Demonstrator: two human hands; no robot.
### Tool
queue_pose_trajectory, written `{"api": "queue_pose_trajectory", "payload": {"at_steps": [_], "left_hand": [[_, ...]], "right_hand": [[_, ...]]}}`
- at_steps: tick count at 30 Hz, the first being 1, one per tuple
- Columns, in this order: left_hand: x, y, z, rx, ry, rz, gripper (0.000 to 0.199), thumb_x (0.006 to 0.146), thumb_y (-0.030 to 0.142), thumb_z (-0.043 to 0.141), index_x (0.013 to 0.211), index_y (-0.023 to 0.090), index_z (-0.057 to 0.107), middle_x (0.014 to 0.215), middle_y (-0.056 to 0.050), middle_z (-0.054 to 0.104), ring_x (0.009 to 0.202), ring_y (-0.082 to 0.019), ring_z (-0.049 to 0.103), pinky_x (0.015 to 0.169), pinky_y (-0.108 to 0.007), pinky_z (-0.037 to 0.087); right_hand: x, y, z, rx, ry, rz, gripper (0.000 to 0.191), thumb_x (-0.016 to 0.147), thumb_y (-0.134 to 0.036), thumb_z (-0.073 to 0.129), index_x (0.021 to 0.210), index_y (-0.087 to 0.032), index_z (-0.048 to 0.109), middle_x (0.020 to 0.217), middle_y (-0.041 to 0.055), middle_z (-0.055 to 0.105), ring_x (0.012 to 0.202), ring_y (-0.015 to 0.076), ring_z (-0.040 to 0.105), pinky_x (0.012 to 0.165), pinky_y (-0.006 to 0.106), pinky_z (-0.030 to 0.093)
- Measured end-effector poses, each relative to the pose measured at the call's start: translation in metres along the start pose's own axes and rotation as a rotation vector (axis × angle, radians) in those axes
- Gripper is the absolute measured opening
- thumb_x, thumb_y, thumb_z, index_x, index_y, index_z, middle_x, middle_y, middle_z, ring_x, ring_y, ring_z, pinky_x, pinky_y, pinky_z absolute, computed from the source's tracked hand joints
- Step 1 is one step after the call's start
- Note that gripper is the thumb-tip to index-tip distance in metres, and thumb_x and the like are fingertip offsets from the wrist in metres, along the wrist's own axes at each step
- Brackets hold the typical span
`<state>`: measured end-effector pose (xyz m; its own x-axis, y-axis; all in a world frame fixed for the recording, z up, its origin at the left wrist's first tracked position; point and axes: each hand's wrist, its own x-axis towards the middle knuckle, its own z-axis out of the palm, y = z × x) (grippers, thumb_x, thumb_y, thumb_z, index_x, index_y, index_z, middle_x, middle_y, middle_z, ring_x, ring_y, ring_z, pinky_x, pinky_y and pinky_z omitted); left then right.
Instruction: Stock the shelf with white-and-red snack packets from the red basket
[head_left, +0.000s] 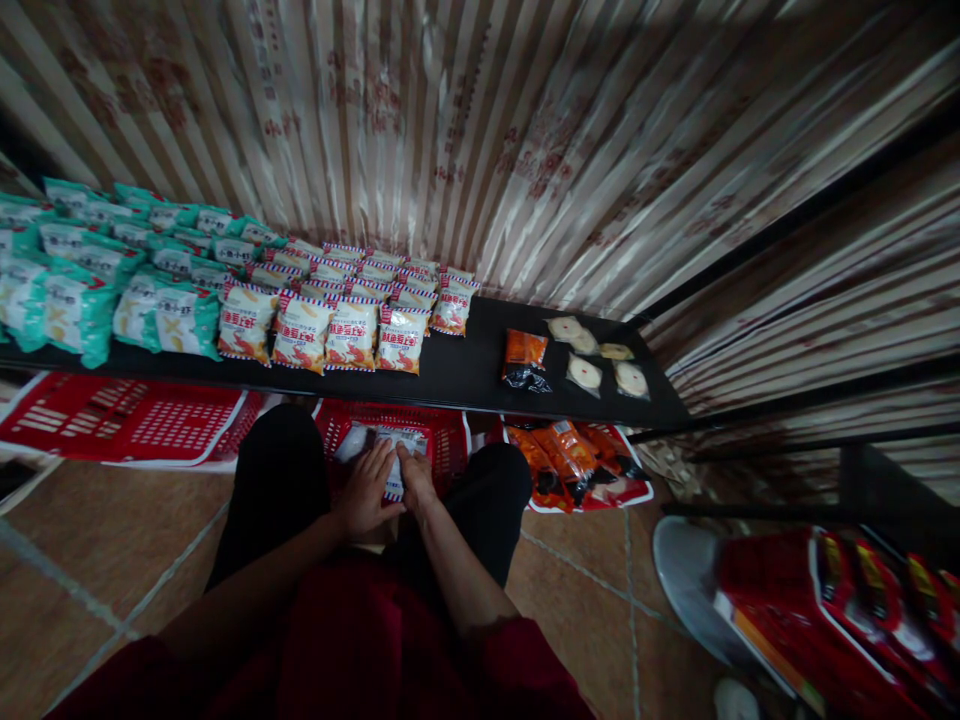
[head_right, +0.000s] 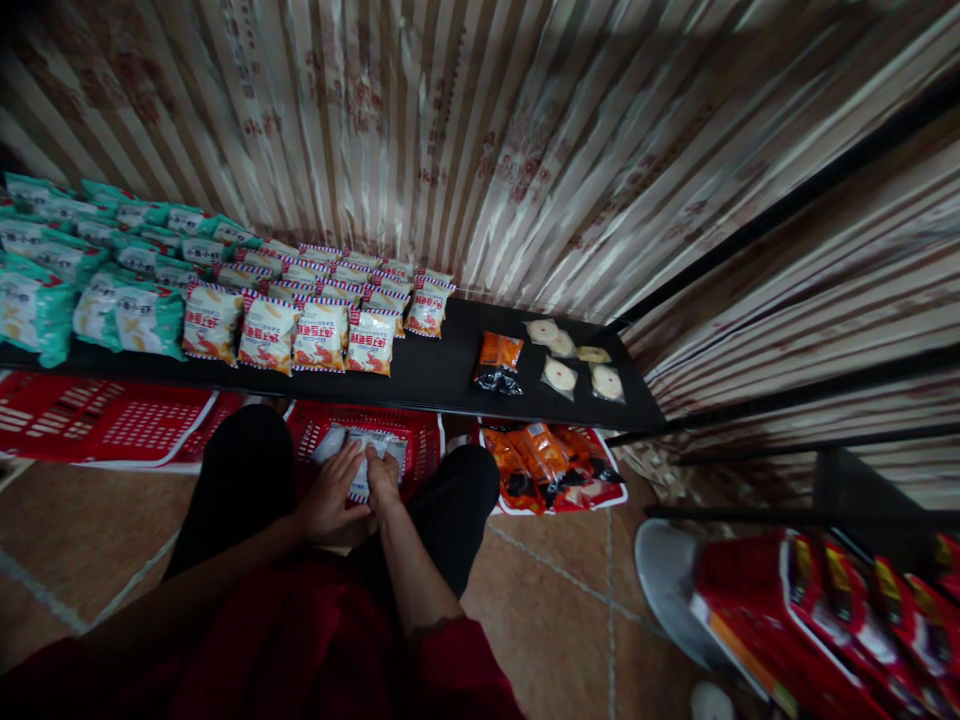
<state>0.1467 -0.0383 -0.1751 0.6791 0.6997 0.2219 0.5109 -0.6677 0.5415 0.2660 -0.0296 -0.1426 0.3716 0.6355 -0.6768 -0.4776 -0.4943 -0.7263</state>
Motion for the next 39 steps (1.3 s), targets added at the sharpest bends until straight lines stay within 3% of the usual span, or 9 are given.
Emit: {"api": "queue_pose_trajectory", "payload": {"at_steps": [8, 15, 22, 25, 28, 33, 39], "left_hand": [[-0.003, -0.004, 0.006, 0.018, -0.004, -0.048, 0.073, 0.072, 0.013, 0.046, 0.141, 0.005, 0.023, 0.149, -0.023, 0.021, 0.14, -0.033, 0.012, 0.108, -0.055, 0.023], [-0.003, -0.013, 0.006, -0.08, 0.037, -0.062, 0.075, 0.07, 0.012, 0.041, 0.143, 0.01, 0.022, 0.15, -0.018, 0.022, 0.139, -0.032, 0.015, 0.108, -0.058, 0.025], [0.0, -0.014, -0.003, -0.212, 0.018, -0.145, 0.073, 0.069, 0.008, 0.037, 0.142, 0.012, 0.026, 0.148, -0.015, 0.029, 0.138, -0.026, 0.023, 0.111, -0.051, 0.025], [0.004, -0.013, -0.008, -0.265, -0.006, -0.201, 0.07, 0.069, 0.006, 0.038, 0.139, 0.011, 0.031, 0.144, -0.015, 0.036, 0.135, -0.024, 0.03, 0.111, -0.049, 0.027], [0.009, -0.011, -0.014, -0.297, -0.025, -0.226, 0.064, 0.073, 0.008, 0.04, 0.136, 0.012, 0.035, 0.14, -0.015, 0.042, 0.131, -0.023, 0.036, 0.11, -0.047, 0.03], [0.017, -0.01, -0.027, -0.313, -0.101, -0.25, 0.053, 0.079, 0.018, 0.045, 0.132, 0.013, 0.041, 0.136, -0.015, 0.047, 0.127, -0.024, 0.043, 0.108, -0.044, 0.033], [0.022, -0.015, -0.033, -0.331, -0.151, -0.25, 0.052, 0.079, 0.023, 0.05, 0.13, 0.012, 0.045, 0.132, -0.015, 0.051, 0.121, -0.025, 0.048, 0.104, -0.04, 0.037]], "right_hand": [[-0.005, -0.005, 0.002, -0.045, -0.033, -0.036, 0.022, 0.081, -0.034, 0.055, 0.086, -0.015, 0.063, 0.076, 0.0076, 0.07, 0.065, 0.0191, 0.066, 0.062, 0.029, 0.051], [-0.004, -0.006, 0.002, -0.201, -0.023, -0.08, 0.035, 0.081, -0.046, 0.052, 0.085, -0.014, 0.064, 0.07, 0.005, 0.068, 0.063, 0.0167, 0.064, 0.058, 0.025, 0.049], [0.009, 0.004, -0.008, -0.524, 0.047, -0.372, 0.052, 0.084, -0.054, 0.041, 0.112, -0.015, 0.06, 0.101, 0.0112, 0.069, 0.098, 0.0217, 0.063, 0.08, 0.029, 0.049], [0.01, 0.005, -0.01, -0.701, 0.159, -0.5, 0.059, 0.086, -0.05, 0.038, 0.128, -0.009, 0.047, 0.127, 0.0186, 0.055, 0.119, 0.0264, 0.051, 0.097, 0.038, 0.04], [0.008, 0.003, -0.011, -0.789, 0.245, -0.7, 0.059, 0.087, -0.043, 0.039, 0.132, -0.006, 0.042, 0.138, 0.0207, 0.043, 0.131, 0.0283, 0.037, 0.105, 0.045, 0.03], [0.004, -0.002, -0.015, -0.931, 0.184, -0.971, 0.047, 0.092, -0.035, 0.032, 0.126, -0.008, 0.05, 0.134, 0.0175, 0.049, 0.132, 0.0241, 0.033, 0.108, 0.046, 0.027], [-0.001, -0.008, -0.019, -0.998, -0.009, -1.023, 0.042, 0.095, -0.031, 0.027, 0.107, -0.013, 0.063, 0.112, 0.0115, 0.064, 0.117, 0.0198, 0.05, 0.1, 0.034, 0.038]]}}
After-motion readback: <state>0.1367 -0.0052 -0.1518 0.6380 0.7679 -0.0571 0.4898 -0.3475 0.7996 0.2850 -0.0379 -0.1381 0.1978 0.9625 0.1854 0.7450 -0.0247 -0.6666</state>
